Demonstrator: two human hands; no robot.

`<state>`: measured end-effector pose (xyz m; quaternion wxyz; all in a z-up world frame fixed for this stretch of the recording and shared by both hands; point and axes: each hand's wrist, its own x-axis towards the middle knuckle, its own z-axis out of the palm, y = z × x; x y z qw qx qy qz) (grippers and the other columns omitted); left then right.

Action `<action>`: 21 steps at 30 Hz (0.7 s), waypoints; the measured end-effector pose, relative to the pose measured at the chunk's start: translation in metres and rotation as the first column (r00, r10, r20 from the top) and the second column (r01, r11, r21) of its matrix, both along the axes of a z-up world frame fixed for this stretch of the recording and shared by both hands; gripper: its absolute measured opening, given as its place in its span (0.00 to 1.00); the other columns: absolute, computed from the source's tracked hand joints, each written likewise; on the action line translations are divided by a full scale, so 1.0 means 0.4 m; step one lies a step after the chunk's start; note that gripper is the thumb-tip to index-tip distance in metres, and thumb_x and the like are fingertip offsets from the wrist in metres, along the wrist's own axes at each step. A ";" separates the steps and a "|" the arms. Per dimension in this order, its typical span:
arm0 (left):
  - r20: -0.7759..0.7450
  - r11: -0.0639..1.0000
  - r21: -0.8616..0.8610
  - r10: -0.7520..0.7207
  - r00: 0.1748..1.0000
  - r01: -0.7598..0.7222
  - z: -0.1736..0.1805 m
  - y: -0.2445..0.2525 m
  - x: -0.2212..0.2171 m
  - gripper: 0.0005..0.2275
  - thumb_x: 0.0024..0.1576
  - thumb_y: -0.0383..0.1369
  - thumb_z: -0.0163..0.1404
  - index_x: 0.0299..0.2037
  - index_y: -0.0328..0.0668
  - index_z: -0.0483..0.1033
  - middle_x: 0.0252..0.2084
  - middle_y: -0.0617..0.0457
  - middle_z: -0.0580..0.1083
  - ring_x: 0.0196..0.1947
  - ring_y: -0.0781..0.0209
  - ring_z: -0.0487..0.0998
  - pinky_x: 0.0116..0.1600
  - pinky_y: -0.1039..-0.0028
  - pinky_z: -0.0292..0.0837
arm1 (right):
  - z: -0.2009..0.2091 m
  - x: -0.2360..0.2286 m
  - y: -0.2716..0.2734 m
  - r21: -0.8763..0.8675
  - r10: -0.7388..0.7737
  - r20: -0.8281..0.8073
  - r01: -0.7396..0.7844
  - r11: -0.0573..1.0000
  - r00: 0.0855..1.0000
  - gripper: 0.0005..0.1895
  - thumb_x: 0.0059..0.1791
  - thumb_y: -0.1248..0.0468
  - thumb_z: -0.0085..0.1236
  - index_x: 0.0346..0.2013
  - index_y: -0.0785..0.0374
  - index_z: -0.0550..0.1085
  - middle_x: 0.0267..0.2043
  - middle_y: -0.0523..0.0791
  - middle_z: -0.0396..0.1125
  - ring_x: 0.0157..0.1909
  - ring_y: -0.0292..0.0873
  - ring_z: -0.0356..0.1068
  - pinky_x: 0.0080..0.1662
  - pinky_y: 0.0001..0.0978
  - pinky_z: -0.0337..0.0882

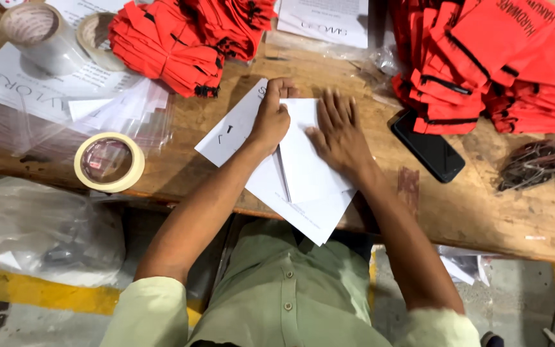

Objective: The person organizes instruction manuals and small red bags on a wooden desk, then places an instruction manual into each red bag one by one.

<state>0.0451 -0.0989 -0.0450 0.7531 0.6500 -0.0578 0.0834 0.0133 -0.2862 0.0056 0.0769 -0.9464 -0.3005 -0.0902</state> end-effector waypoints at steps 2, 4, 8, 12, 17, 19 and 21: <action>-0.011 1.000 0.012 0.012 1.000 -0.012 0.006 0.005 -0.005 0.28 0.49 0.08 0.28 0.59 0.39 0.62 0.54 0.47 0.70 0.58 0.60 0.72 0.60 0.77 0.66 | 0.030 -0.098 -0.034 -0.019 -0.003 -0.010 0.003 1.000 1.000 0.38 0.59 0.46 0.31 0.70 0.78 0.57 0.77 0.62 0.45 0.80 0.59 0.40 0.75 0.55 0.33; -0.023 0.999 0.025 0.022 0.999 -0.021 0.002 0.007 -0.010 0.28 0.49 0.09 0.28 0.59 0.39 0.62 0.54 0.47 0.70 0.57 0.61 0.72 0.60 0.77 0.66 | 0.042 -0.197 -0.069 -0.036 -0.010 -0.020 0.009 0.999 1.000 0.37 0.58 0.48 0.32 0.69 0.79 0.58 0.76 0.63 0.48 0.79 0.61 0.43 0.75 0.54 0.34; 0.002 0.999 0.024 0.035 0.999 -0.035 -0.013 0.001 0.004 0.28 0.48 0.09 0.30 0.59 0.38 0.62 0.52 0.47 0.71 0.55 0.60 0.72 0.60 0.77 0.66 | 0.060 -0.335 -0.112 -0.051 -0.054 -0.048 0.051 0.997 0.997 0.35 0.58 0.49 0.34 0.68 0.78 0.59 0.73 0.62 0.53 0.77 0.60 0.47 0.75 0.52 0.37; 0.011 1.000 -0.009 0.021 1.000 -0.021 -0.028 -0.001 0.011 0.27 0.50 0.09 0.32 0.61 0.38 0.61 0.52 0.48 0.70 0.54 0.60 0.71 0.59 0.76 0.66 | 0.072 -0.279 -0.112 -0.095 -0.058 -0.149 0.044 0.995 0.987 0.32 0.57 0.48 0.34 0.67 0.70 0.61 0.73 0.55 0.55 0.78 0.55 0.46 0.75 0.55 0.35; 0.029 0.998 -0.067 -0.005 1.000 0.006 -0.039 -0.005 0.037 0.28 0.49 0.09 0.31 0.61 0.38 0.61 0.52 0.47 0.70 0.54 0.59 0.71 0.60 0.74 0.68 | 0.017 0.014 -0.032 0.048 -0.035 -0.262 0.049 0.998 0.965 0.33 0.58 0.47 0.29 0.72 0.64 0.58 0.77 0.52 0.48 0.80 0.53 0.38 0.73 0.56 0.29; 0.012 0.996 -0.088 -0.004 1.000 0.005 -0.029 -0.002 0.023 0.28 0.49 0.09 0.31 0.61 0.38 0.61 0.51 0.47 0.70 0.53 0.59 0.72 0.60 0.74 0.68 | 0.010 0.073 0.015 0.087 -0.033 -0.303 0.062 0.994 0.952 0.33 0.58 0.46 0.26 0.73 0.62 0.57 0.78 0.51 0.45 0.81 0.52 0.36 0.74 0.55 0.28; -0.043 0.993 -0.113 -0.033 0.999 0.028 -0.019 0.001 0.015 0.27 0.51 0.10 0.32 0.61 0.38 0.61 0.51 0.47 0.69 0.52 0.59 0.72 0.58 0.73 0.70 | 0.002 0.102 0.052 0.034 -0.048 -0.127 0.052 0.998 0.991 0.35 0.57 0.48 0.25 0.75 0.64 0.53 0.79 0.50 0.43 0.79 0.56 0.35 0.72 0.59 0.26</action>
